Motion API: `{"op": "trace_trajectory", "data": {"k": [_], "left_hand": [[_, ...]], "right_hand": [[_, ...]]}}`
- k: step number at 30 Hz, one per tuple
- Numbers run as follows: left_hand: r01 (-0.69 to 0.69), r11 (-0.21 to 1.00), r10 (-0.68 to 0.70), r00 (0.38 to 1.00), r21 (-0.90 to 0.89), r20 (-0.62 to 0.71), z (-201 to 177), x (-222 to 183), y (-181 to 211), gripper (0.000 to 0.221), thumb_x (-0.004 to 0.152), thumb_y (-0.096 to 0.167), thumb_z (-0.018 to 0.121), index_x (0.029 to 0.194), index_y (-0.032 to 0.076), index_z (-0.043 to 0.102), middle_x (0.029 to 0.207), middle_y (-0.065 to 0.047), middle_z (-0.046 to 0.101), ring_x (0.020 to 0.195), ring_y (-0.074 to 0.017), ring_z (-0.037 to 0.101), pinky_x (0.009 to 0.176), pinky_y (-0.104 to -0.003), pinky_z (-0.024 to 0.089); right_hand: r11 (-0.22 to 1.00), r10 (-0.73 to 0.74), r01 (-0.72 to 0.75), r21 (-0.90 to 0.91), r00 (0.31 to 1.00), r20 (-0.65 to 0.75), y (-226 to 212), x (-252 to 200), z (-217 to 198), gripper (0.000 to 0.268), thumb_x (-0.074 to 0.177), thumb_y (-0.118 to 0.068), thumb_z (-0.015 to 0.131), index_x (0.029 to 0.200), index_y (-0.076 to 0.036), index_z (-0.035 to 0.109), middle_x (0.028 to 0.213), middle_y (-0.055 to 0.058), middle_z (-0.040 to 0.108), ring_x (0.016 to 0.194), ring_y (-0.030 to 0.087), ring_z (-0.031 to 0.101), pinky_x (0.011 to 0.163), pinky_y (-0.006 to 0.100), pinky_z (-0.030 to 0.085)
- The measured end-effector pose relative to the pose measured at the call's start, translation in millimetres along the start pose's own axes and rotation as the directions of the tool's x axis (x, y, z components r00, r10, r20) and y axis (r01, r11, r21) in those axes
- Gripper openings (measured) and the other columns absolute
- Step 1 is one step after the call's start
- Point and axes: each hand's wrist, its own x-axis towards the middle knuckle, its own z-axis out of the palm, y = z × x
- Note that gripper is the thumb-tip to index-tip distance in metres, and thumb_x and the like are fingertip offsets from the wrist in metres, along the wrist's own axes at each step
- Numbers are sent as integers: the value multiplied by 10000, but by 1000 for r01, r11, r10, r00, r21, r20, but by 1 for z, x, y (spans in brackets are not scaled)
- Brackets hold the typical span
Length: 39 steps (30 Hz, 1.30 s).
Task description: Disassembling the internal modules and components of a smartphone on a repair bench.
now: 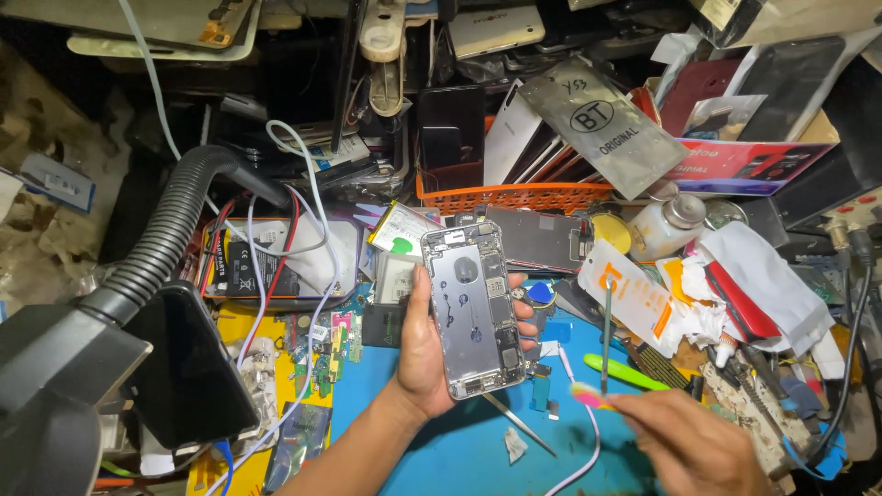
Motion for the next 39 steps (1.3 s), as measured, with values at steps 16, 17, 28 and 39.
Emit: {"op": "trace_trajectory", "data": {"k": [16,17,28,39], "left_hand": [[9,987,-6,1000,162,-21,11,-5,-7,1022,934,784,285,1427,-69,554,1046,-194,714,897,-288,710,894,-436,582],[-27,990,30,999,137,-24,12,-6,-9,1015,929,790,291,1404,-66,563,1045,-197,714,909,-294,706,893,-441,583],[-503,852,504,863,141,31,45,-6,-55,981,920,734,369,1396,-110,518,1099,-250,696,1037,-346,663,988,-468,532],[-565,824,566,823,45,-41,53,21,-133,1054,852,776,481,1419,-113,502,1113,-234,712,990,-339,684,935,-449,535]], "right_hand": [[843,-537,534,68,843,24,-57,64,37,263,959,-166,630,1191,-237,733,998,-16,676,667,183,691,534,351,530],[830,-556,554,68,831,22,-59,63,39,252,965,-165,630,1195,-221,718,997,0,669,635,197,666,524,355,510],[963,49,16,269,971,-232,-55,14,10,234,922,-190,664,1126,-157,774,1030,40,805,905,146,780,819,271,578],[938,-27,105,331,972,-232,-26,-38,6,289,932,-94,646,1168,-185,787,883,25,752,745,166,713,695,244,542]]}}
